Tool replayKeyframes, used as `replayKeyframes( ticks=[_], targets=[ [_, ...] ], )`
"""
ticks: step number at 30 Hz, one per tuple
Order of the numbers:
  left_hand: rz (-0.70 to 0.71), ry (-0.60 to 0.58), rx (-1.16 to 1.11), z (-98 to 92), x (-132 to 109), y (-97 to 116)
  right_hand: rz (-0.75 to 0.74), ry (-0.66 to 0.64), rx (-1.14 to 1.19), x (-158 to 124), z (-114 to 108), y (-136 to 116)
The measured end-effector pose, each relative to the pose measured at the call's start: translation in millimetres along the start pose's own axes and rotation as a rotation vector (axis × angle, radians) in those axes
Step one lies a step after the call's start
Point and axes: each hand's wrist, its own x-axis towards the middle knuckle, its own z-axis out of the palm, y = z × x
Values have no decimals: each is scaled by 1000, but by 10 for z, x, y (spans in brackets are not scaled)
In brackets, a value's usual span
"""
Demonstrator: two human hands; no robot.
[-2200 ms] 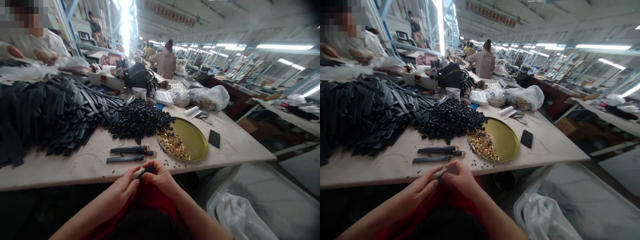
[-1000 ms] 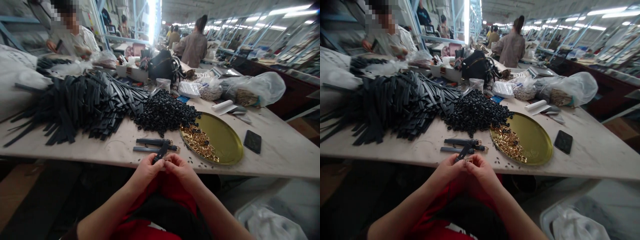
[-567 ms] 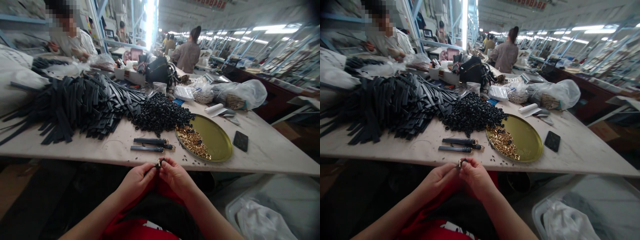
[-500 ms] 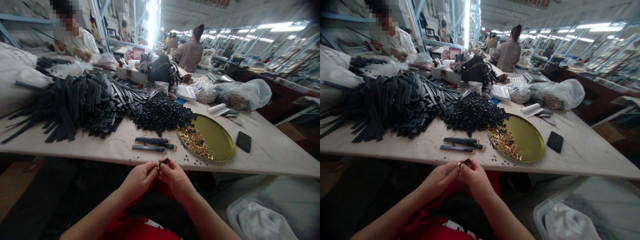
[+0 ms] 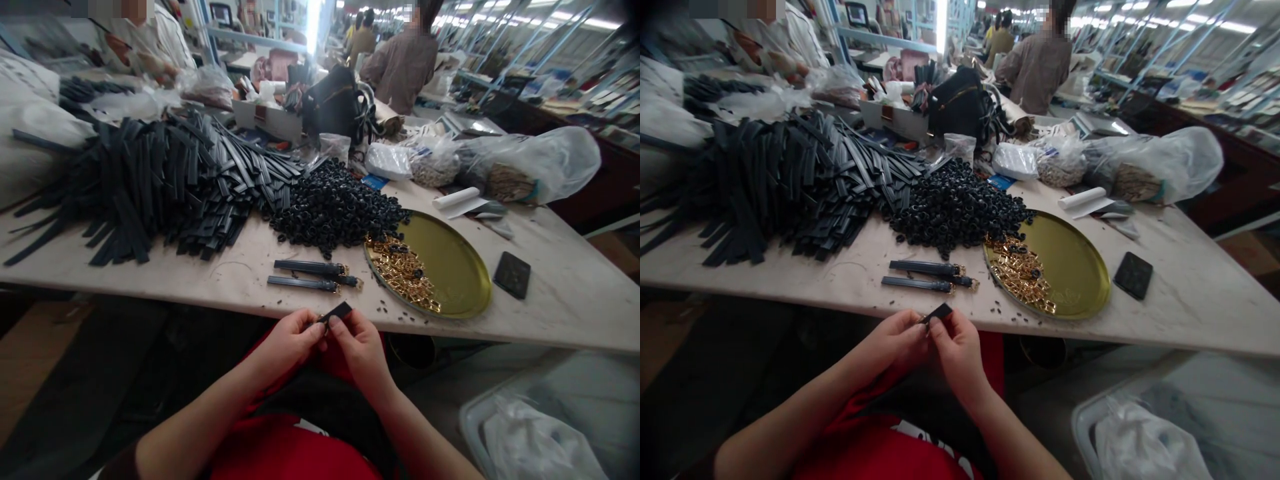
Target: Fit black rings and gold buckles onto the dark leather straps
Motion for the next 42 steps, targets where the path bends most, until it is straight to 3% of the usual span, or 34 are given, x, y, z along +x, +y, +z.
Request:
replayKeyframes(
  ticks=[2, 4, 10, 15, 18, 20, 22, 24, 27, 30, 34, 37, 40, 42],
  targets=[
    [39, 64, 97, 7, 15, 18, -207, 38, -226, 9, -34, 32],
    [76, 114, 250, 10, 4, 74, -287, 28, -320, 31, -81, 64],
    [39, 30, 451, -52, 52, 197, 87, -52, -56, 131, -128, 111],
    [31, 121, 376, -131, 299, 165, -14, -198, -117, 286, -219, 60],
    [106, 91, 388, -164, 383, 204, -99, -268, -256, 663, -425, -46],
    [124, 57, 415, -179, 412, 238, -187, -107, -441, 1050, -559, -107],
    [99, 75, 408, -189, 433, 256, -292, 28, -800, 1457, -629, -124],
    [79, 125, 372, -204, 450, 258, -281, 48, -1118, 1786, -625, -100],
    [89, 168, 330, -241, 467, 261, -261, 36, -1290, 1995, -556, -60],
    [134, 235, 324, -274, 483, 300, -274, 22, -1018, 1853, -516, -101],
    [215, 343, 299, -223, 510, 367, 66, -142, -151, 1352, -447, -224],
    [275, 357, 307, -114, 470, 367, 252, -151, 300, 975, -319, -252],
    [304, 349, 379, -31, 345, 327, 276, -105, 485, 728, -214, -207],
    [291, 315, 438, -18, 247, 299, 212, -102, 450, 625, -195, -164]
  ],
)
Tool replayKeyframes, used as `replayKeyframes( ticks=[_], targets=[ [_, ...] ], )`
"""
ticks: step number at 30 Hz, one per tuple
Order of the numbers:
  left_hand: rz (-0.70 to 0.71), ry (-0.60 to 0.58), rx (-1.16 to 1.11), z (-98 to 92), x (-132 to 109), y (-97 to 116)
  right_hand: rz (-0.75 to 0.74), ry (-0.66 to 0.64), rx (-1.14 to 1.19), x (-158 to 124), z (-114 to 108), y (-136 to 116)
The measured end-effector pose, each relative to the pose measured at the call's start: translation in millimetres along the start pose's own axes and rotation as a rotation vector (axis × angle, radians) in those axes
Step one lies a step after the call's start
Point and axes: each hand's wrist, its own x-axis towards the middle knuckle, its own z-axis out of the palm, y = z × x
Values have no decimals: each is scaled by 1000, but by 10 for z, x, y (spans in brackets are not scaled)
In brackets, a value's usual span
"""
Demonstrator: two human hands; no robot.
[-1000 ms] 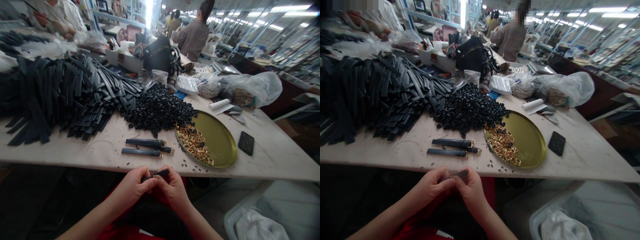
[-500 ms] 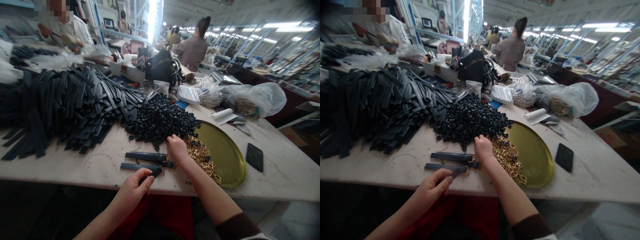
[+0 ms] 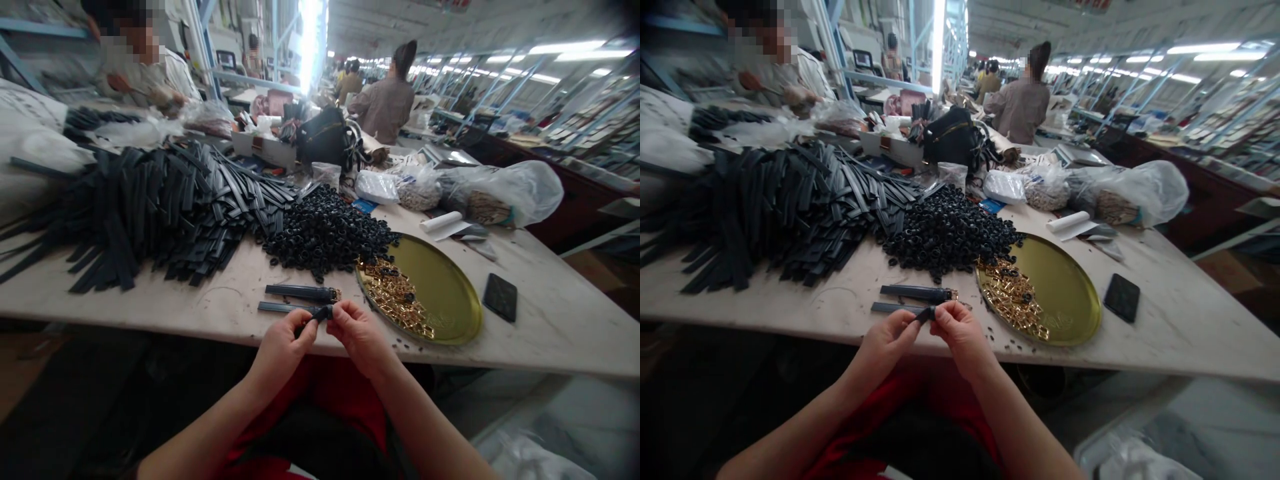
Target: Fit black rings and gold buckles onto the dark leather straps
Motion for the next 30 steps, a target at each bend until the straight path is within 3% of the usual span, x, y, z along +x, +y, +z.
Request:
replayKeyframes(
  ticks=[3, 8, 17, 23, 27, 30],
  targets=[
    [-32, -127, 38, -52, -102, -10, -67, -49, -156, -108, -43, 53],
    [-13, -280, 29, -106, -210, -3, 81, -227, -219, -275, -70, 72],
    [6, -220, -195, -139, -389, -32, -81, -103, -280, -494, 98, 63],
    [-57, -192, -177, -149, -376, 3, 134, -158, -96, -460, 79, 48],
    [-102, -171, -50, -164, -339, 30, 285, -253, -65, -409, 69, 114],
    [-127, -135, 111, -173, -277, 12, 309, -233, -30, -372, 50, 171]
  ],
)
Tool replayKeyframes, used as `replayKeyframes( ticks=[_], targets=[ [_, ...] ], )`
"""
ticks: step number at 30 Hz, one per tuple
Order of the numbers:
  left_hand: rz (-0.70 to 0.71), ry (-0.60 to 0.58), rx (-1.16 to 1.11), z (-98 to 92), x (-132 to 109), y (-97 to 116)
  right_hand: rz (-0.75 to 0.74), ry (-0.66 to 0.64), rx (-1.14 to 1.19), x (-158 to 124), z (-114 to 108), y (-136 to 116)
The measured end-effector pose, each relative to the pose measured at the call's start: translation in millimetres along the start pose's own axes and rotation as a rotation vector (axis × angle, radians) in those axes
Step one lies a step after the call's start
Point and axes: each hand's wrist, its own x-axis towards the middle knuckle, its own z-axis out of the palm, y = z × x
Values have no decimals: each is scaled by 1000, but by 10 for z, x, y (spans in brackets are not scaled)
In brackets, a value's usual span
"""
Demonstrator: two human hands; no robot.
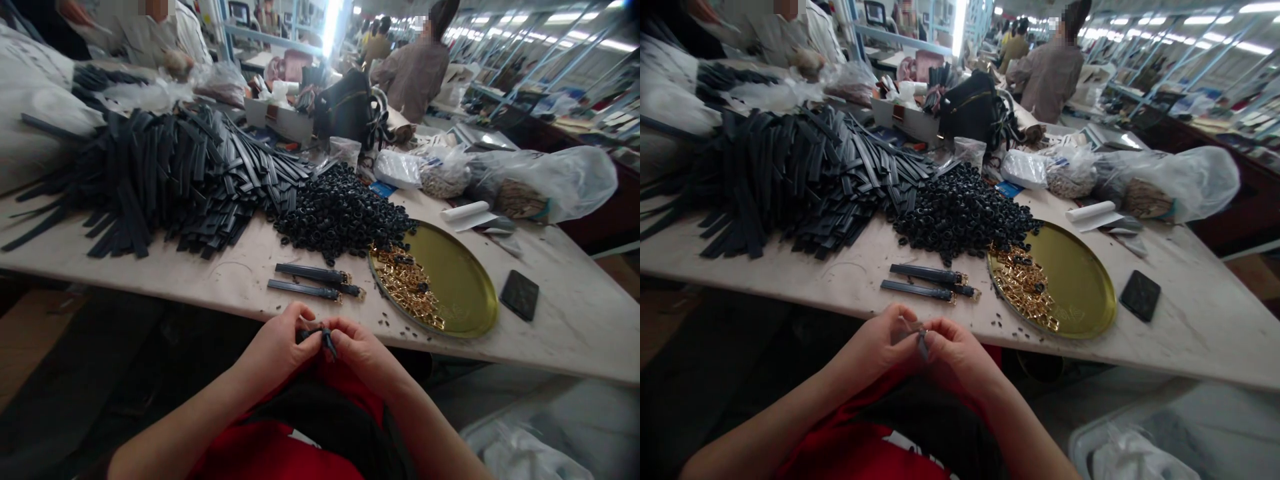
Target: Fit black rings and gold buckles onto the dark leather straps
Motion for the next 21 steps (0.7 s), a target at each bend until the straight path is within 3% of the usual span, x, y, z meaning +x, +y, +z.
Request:
replayKeyframes(
  ticks=[3, 6, 9, 12, 14, 16, 18, 21],
  targets=[
    [-20, -3, 69, -6, 62, -19, -33, 65, 26, 45, -24, 10],
    [-67, -120, -157, -4, 93, -27, -124, 124, -35, 97, -50, -2],
    [-126, -237, -431, 4, 103, -42, -269, 261, -266, 152, -94, 6],
    [-139, -282, -551, 17, 124, -81, -389, 397, -567, 177, -157, 26],
    [-146, -290, -577, 22, 142, -107, -389, 359, -752, 162, -197, 22],
    [-177, -321, -588, 17, 153, -120, -331, 228, -863, 124, -224, -1],
    [-227, -379, -596, 6, 149, -118, -257, 101, -850, 79, -235, -30],
    [-262, -439, -596, 1, 116, -113, -130, 26, -692, 21, -232, -52]
  ],
)
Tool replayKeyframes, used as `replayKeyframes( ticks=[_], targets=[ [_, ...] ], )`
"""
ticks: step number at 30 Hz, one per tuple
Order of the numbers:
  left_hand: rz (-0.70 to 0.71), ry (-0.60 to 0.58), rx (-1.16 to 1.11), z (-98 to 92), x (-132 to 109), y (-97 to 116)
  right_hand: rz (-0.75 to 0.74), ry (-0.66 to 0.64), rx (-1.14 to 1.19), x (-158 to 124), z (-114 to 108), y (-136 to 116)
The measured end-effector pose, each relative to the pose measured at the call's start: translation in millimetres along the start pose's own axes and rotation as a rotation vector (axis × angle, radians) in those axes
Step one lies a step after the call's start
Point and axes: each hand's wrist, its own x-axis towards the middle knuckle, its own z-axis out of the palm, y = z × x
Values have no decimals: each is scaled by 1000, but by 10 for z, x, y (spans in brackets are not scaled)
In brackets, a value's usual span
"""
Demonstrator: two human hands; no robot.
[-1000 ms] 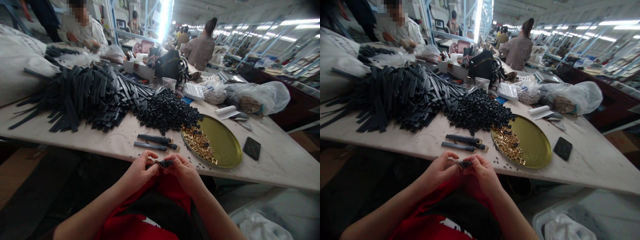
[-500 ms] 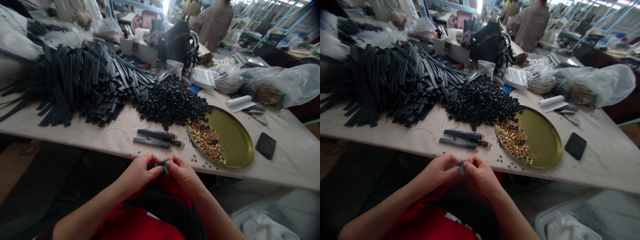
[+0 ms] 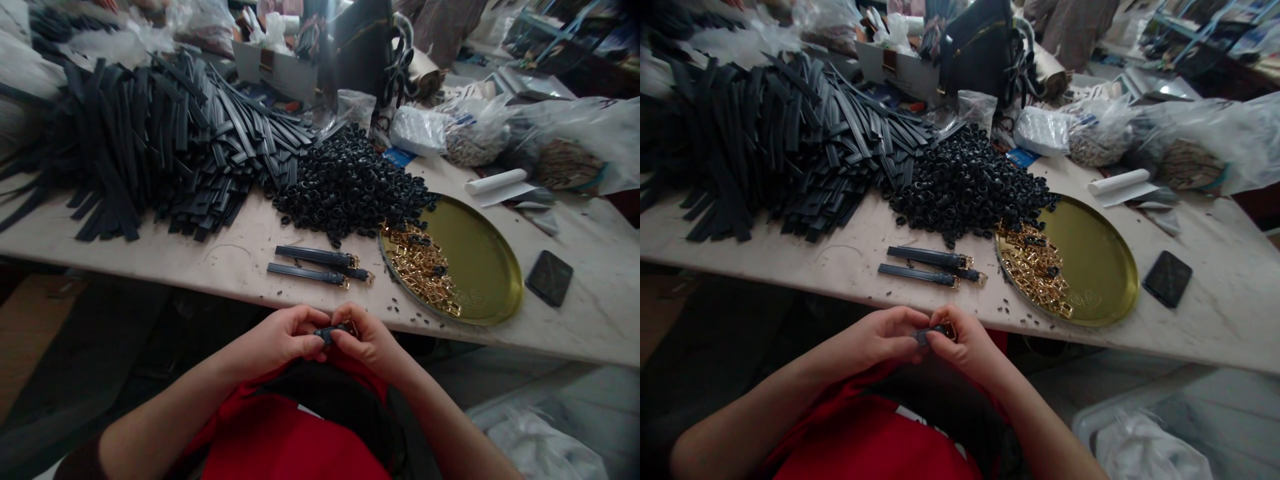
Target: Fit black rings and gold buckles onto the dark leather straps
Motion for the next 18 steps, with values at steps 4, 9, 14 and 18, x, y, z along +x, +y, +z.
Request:
replayKeyframes(
  ticks=[4, 9, 14, 18],
  targets=[
    [28, -17, -3, 28, -28, -72, 128, -53, 115, -57, 7, 11],
    [26, -15, -11, 49, -87, -147, -54, 19, -203, -146, 15, 17],
    [81, 8, -4, 113, -200, -156, -12, 32, -160, -232, 67, -23],
    [137, 32, 15, 168, -258, -179, 55, 7, 35, -314, 123, -55]
  ],
)
